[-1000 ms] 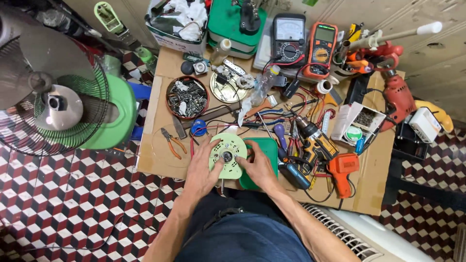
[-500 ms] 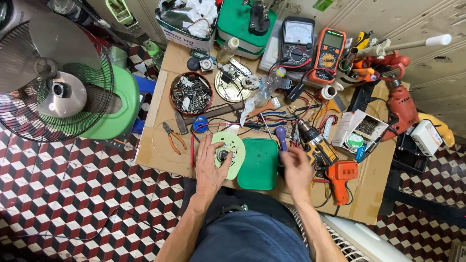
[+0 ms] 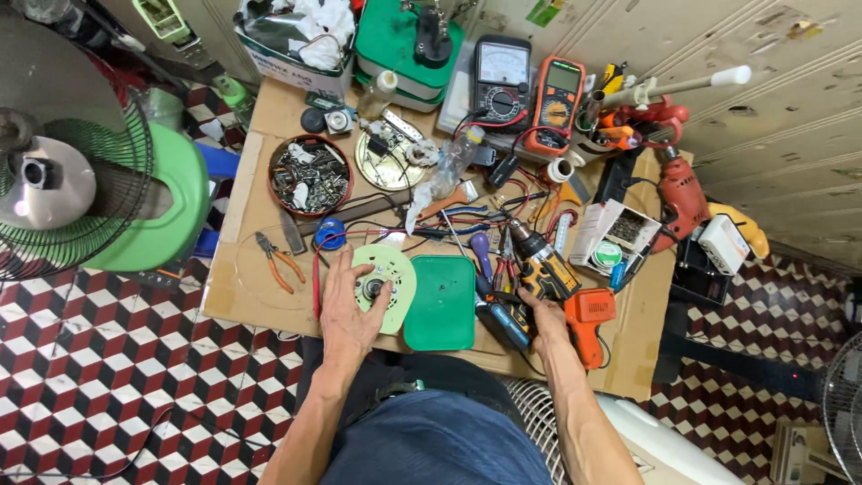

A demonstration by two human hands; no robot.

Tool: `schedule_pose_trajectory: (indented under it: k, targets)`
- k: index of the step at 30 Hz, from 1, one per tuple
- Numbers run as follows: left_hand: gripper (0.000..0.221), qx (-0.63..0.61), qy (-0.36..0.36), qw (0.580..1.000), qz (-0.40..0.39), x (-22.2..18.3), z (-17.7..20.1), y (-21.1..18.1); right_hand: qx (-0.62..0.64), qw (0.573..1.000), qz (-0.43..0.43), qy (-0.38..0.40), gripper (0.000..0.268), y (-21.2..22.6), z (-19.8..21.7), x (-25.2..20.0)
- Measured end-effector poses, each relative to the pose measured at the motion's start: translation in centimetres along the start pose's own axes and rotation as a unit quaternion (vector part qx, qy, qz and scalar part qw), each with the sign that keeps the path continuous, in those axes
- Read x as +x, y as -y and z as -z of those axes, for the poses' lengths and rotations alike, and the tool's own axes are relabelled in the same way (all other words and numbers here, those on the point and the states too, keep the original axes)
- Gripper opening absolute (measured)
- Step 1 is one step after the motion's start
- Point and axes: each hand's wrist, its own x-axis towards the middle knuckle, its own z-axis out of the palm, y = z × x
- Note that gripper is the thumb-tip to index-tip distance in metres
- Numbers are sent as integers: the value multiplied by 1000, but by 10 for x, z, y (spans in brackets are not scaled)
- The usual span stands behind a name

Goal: The person repairs an electric fan motor at a cluttered workbench. They hold the light-green fan motor housing steady while driving screws into it with a cordless drill, pick small screws and parts from a bowl of components, fit parts onto the housing by hand, and finally tighten a screw with a screwdriver.

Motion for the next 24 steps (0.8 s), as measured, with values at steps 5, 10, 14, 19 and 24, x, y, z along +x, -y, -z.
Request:
schedule_pose_trajectory:
  k: [5,10,14,19,24]
  targets:
    - [39,-12,-1,1000,16,-1,3,-3,101,989,-73,79,39,40,2,-36]
    - [38,-17,2,1000,10,-1,-4,5,27,999,-6,30,36,82,13,-120]
    - [38,-19,6,999,28,0,-3,3,-39,981,187,16,36,92,48,-187]
    - [39,-13,12,999,32,1,-2,3,21,958,279,60,32,119,64,-249]
    - [38,-30,8,999,32,1,-2,1,-50,932,308,184,37,163,-12,-321]
